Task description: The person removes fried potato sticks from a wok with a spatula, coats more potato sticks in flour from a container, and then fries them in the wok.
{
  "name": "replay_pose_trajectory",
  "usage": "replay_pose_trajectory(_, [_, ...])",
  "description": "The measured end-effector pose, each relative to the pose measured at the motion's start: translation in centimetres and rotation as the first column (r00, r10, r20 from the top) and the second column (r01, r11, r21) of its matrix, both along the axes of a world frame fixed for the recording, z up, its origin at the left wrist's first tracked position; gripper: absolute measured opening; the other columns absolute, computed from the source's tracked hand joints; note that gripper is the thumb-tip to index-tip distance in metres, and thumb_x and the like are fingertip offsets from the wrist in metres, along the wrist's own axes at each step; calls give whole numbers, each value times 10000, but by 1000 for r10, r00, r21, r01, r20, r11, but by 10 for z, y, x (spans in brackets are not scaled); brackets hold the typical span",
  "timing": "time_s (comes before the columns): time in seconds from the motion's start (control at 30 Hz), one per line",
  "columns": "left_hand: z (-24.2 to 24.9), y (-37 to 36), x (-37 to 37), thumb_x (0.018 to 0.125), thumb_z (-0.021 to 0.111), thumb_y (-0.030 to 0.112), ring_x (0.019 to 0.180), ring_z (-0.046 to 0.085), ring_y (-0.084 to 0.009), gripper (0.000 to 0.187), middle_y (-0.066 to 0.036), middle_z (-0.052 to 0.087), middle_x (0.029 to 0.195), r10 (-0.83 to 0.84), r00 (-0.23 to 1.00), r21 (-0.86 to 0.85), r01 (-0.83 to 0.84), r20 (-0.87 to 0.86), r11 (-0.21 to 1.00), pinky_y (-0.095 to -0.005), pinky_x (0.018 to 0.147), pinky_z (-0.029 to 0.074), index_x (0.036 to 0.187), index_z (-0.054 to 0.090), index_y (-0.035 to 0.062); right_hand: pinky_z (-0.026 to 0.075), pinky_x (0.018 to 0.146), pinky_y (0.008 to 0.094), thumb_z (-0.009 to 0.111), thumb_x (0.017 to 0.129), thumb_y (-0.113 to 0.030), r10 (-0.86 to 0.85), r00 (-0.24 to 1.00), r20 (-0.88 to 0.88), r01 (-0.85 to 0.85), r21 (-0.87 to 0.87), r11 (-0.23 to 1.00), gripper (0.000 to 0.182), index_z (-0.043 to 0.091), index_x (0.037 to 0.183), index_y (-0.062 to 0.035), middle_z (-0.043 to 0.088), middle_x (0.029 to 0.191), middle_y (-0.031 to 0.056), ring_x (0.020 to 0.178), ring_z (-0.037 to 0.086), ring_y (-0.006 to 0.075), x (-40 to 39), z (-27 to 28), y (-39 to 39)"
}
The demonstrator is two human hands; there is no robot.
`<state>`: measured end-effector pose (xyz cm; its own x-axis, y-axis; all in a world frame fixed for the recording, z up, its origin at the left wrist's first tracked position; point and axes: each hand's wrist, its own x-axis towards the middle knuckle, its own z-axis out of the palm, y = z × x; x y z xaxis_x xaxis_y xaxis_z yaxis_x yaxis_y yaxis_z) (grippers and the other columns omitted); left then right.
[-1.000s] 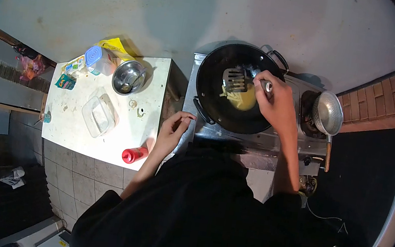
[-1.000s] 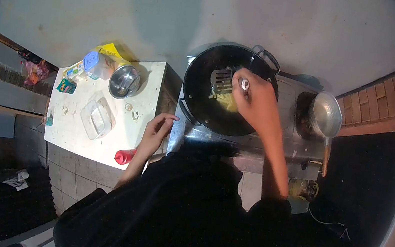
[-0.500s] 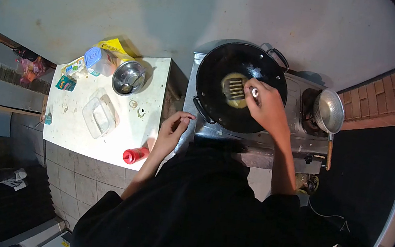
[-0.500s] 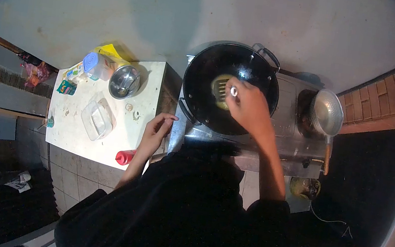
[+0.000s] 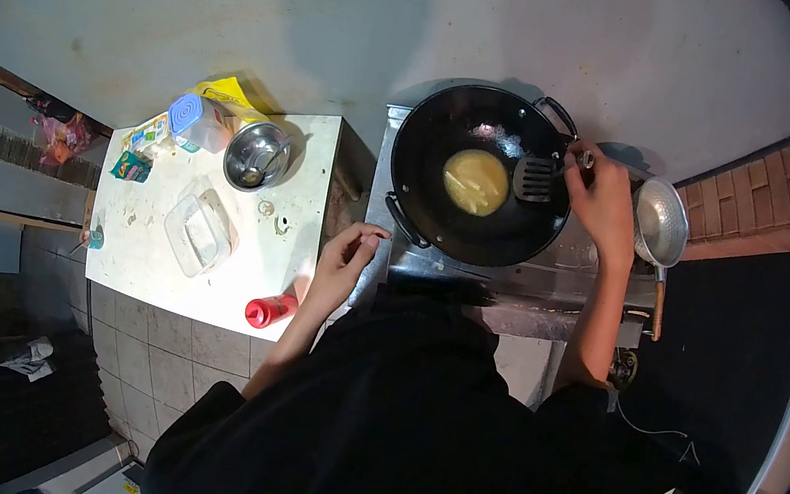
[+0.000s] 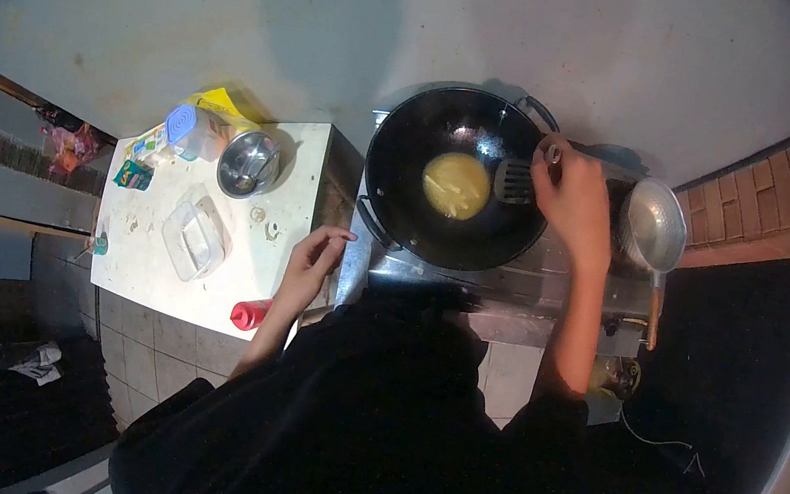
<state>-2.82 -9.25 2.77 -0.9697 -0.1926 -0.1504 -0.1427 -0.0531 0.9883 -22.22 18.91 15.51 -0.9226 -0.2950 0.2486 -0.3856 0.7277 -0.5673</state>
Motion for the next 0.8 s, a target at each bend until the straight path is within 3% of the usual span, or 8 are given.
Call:
replay_pose_trajectory(0.1, [0, 0, 0, 1018, 546, 194, 681, 357, -18, 184, 89, 419, 737, -4, 1000, -11, 4, -1, 1000, -198, 596, 264, 1071, 653, 53, 468, 593, 384, 616, 873, -124, 38, 998, -54, -39, -20, 999, 143, 645, 958, -13, 616, 688, 206, 597, 617, 326, -17, -21, 8])
replay_pose_trajectory(0.2, [-2, 0, 0, 1018, 548, 199, 673, 353, -20, 187, 90, 411, 733, -9, 1000, 13, 9, 3, 1000, -201, 589, 259, 1075, 655, 56, 458, 599, 343, 614, 890, -124, 21, 998, 59, -17, -69, 997, 127, 641, 934, -9, 619, 678, 152, 585, 587, 220, -36, -59, 11])
replay_pose_trajectory(0.3, [1, 1, 0, 1018, 553, 206, 669, 352, -21, 192, 92, 409, 732, -10, 1000, 30, 10, -1, 999, -201, 585, 257, 1079, 656, 56, 428, 604, 288, 604, 937, -149, 194, 973, 126, -106, -506, 856, 139, 601, 899, -15, 534, 670, 21, 648, 499, 74, -40, -93, -1])
replay_pose_trajectory(0.4, [3, 1, 0, 1018, 557, 211, 673, 353, -21, 196, 91, 410, 734, 1, 1000, 24, -1, -6, 1000, -200, 588, 260, 1083, 655, 54, 392, 582, 226, 592, 956, -131, 207, 964, 166, -125, -405, 906, 88, 606, 919, -51, 530, 711, -39, 629, 469, 42, -22, -84, -16])
replay_pose_trajectory(0.53, [1, 0, 1, 1018, 557, 209, 679, 355, -21, 196, 89, 413, 738, 7, 1000, 43, -7, 7, 999, -198, 592, 263, 1086, 655, 53, 307, 501, 254, 607, 944, -118, 213, 976, 55, -186, -304, 934, 95, 598, 902, -34, 459, 623, 23, 553, 392, 57, 13, -36, -33])
replay_pose_trajectory(0.6, [4, 2, 2, 1017, 558, 209, 687, 361, -22, 195, 89, 416, 743, -3, 1000, 35, 2, 26, 999, -196, 599, 268, 1088, 655, 55, 311, 486, 261, 614, 932, -106, 221, 975, 5, -209, -307, 928, 68, 602, 915, -42, 465, 617, 50, 530, 388, 64, 20, -22, -35])
replay_pose_trajectory(0.67, [2, 2, 3, 1017, 559, 209, 689, 364, -23, 194, 88, 417, 744, -8, 1000, 20, 7, 19, 1000, -195, 601, 268, 1088, 655, 56, 401, 544, 292, 618, 924, -113, 190, 982, 4, -183, -251, 951, 88, 594, 922, -28, 563, 680, 109, 545, 490, 153, 25, -14, -33])
replay_pose_trajectory(0.8, [3, 3, 2, 1015, 562, 211, 690, 368, -26, 193, 83, 420, 745, -8, 999, 7, 7, 33, 1000, -195, 604, 269, 1086, 656, 59, 409, 530, 301, 642, 928, -149, 135, 991, 24, -125, -247, 961, 125, 608, 931, -29, 596, 680, 125, 528, 525, 178, 29, -17, -25])
